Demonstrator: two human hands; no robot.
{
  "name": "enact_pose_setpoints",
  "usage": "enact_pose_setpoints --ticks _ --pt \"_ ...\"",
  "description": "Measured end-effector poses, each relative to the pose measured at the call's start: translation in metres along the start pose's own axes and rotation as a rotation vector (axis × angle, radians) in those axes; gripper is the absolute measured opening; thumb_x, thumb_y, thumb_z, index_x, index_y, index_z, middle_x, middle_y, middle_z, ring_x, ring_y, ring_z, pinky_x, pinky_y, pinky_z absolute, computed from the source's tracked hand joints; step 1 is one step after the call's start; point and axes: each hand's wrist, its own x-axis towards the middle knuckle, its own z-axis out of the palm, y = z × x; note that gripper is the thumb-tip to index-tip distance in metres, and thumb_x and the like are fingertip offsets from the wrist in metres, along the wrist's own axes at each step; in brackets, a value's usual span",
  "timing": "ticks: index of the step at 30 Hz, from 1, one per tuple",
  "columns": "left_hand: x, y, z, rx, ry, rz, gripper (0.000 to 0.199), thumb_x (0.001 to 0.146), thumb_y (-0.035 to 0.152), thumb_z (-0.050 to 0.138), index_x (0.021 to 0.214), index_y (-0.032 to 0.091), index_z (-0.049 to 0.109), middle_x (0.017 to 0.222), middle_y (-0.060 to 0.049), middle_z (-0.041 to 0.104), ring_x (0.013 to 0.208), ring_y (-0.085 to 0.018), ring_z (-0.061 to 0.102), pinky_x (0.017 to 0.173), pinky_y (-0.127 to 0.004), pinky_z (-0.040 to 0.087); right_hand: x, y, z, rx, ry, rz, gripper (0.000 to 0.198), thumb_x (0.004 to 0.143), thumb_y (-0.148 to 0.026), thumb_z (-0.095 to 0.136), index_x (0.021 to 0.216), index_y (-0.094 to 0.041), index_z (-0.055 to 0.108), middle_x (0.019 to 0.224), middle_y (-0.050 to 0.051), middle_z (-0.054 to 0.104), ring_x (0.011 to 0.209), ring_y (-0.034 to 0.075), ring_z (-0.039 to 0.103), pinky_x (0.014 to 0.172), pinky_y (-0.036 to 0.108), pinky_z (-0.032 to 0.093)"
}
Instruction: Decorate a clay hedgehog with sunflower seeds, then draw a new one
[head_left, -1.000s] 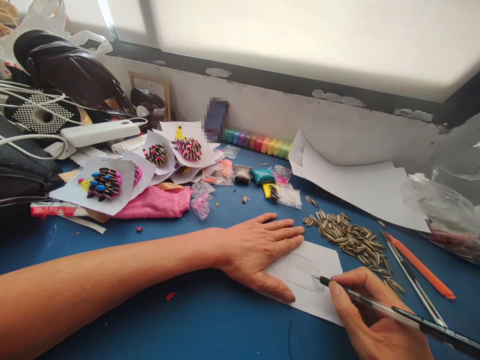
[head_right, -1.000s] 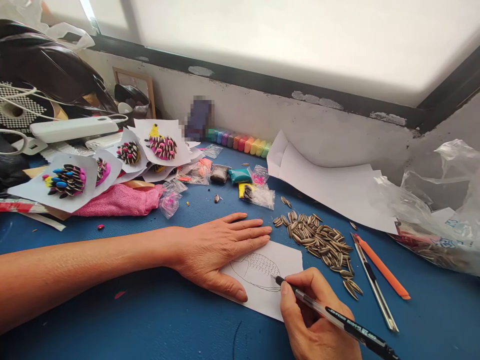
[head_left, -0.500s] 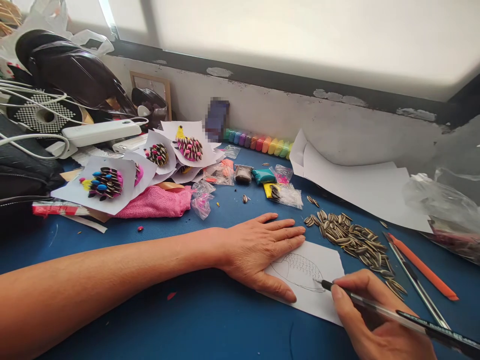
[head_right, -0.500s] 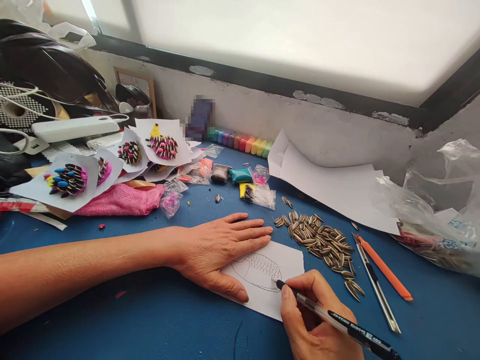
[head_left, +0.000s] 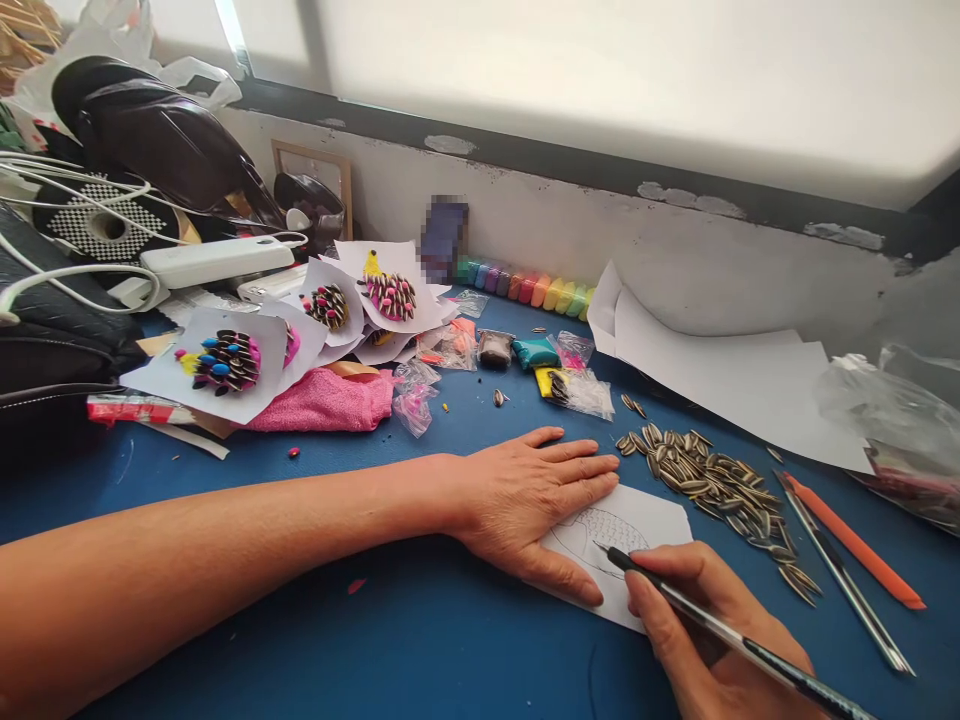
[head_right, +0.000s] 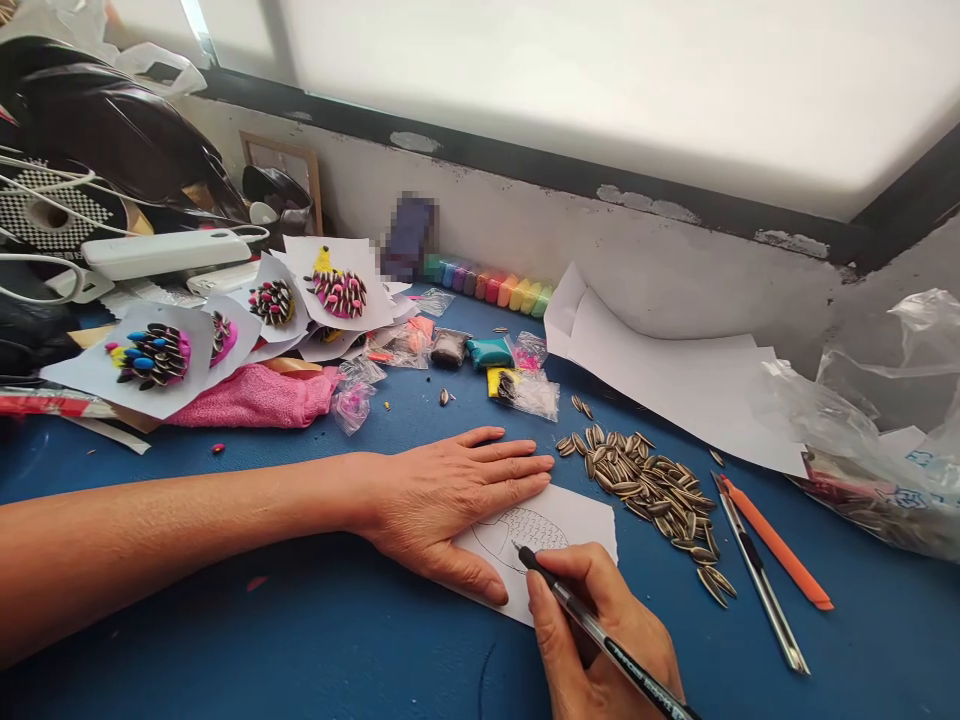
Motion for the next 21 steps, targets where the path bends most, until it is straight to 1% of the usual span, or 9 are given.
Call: enact_pose_setpoints --ticks 8,12,15,18,21 --pt "-0.0002 0.0009 -0.0007 0.006 -0.002 -0.005 0.091 0.089 0.068 0.045 0.153 0.006 0.025 0.161 -0.013 0.018 0.151 -0.027 0.01 0.123 -0.046 0.003 0.001 -0.0052 0.0031 0.054 0.01 0.036 0.013 0.089 -0.036 0.057 0.084 -0.026 0.061 0.067 -0.003 0.072 0.056 0.014 0.069 0.049 0.02 0.052" --pt "-0.0006 0.0006 -0.0005 0.009 0.003 -0.004 0.091 0.089 0.069 0.044 0.153 0.007 0.025 0.161 -0.012 0.018 0.151 -0.027 0.011 0.123 -0.046 0.004 0.002 -0.005 0.0017 0.056 0.019 0.034 0.011 0.088 -0.035 0.058 0.083 -0.026 0.06 0.066 -0.003 0.071 0.053 0.014 0.067 0.048 0.02 0.052" --pt "-0.0007 0.0005 -0.0003 0.019 0.0 -0.005 0.092 0.089 0.069 0.045 0.153 0.007 0.024 0.161 -0.012 0.018 0.151 -0.027 0.011 0.124 -0.046 0.004 0.0017 -0.0053 0.0018 0.05 -0.009 0.021 0.01 0.088 -0.034 0.059 0.083 -0.026 0.061 0.065 -0.003 0.071 0.052 0.015 0.067 0.047 0.02 0.051" --pt "-0.0006 0.0006 0.0001 0.026 0.0 -0.005 0.092 0.089 0.069 0.044 0.153 0.007 0.024 0.161 -0.012 0.018 0.151 -0.027 0.01 0.124 -0.047 0.005 0.0009 -0.0069 0.0027 0.085 0.038 0.052 0.011 0.089 -0.035 0.058 0.083 -0.026 0.06 0.062 -0.004 0.067 0.049 0.013 0.063 0.046 0.02 0.05" --pt "-0.0003 0.0004 0.0006 0.028 0.005 -0.005 0.092 0.088 0.069 0.045 0.153 0.007 0.025 0.161 -0.012 0.018 0.151 -0.028 0.011 0.123 -0.047 0.006 0.0018 -0.0071 0.0018 0.079 0.037 0.037 0.011 0.088 -0.035 0.059 0.081 -0.026 0.059 0.06 -0.005 0.066 0.047 0.012 0.061 0.044 0.019 0.049"
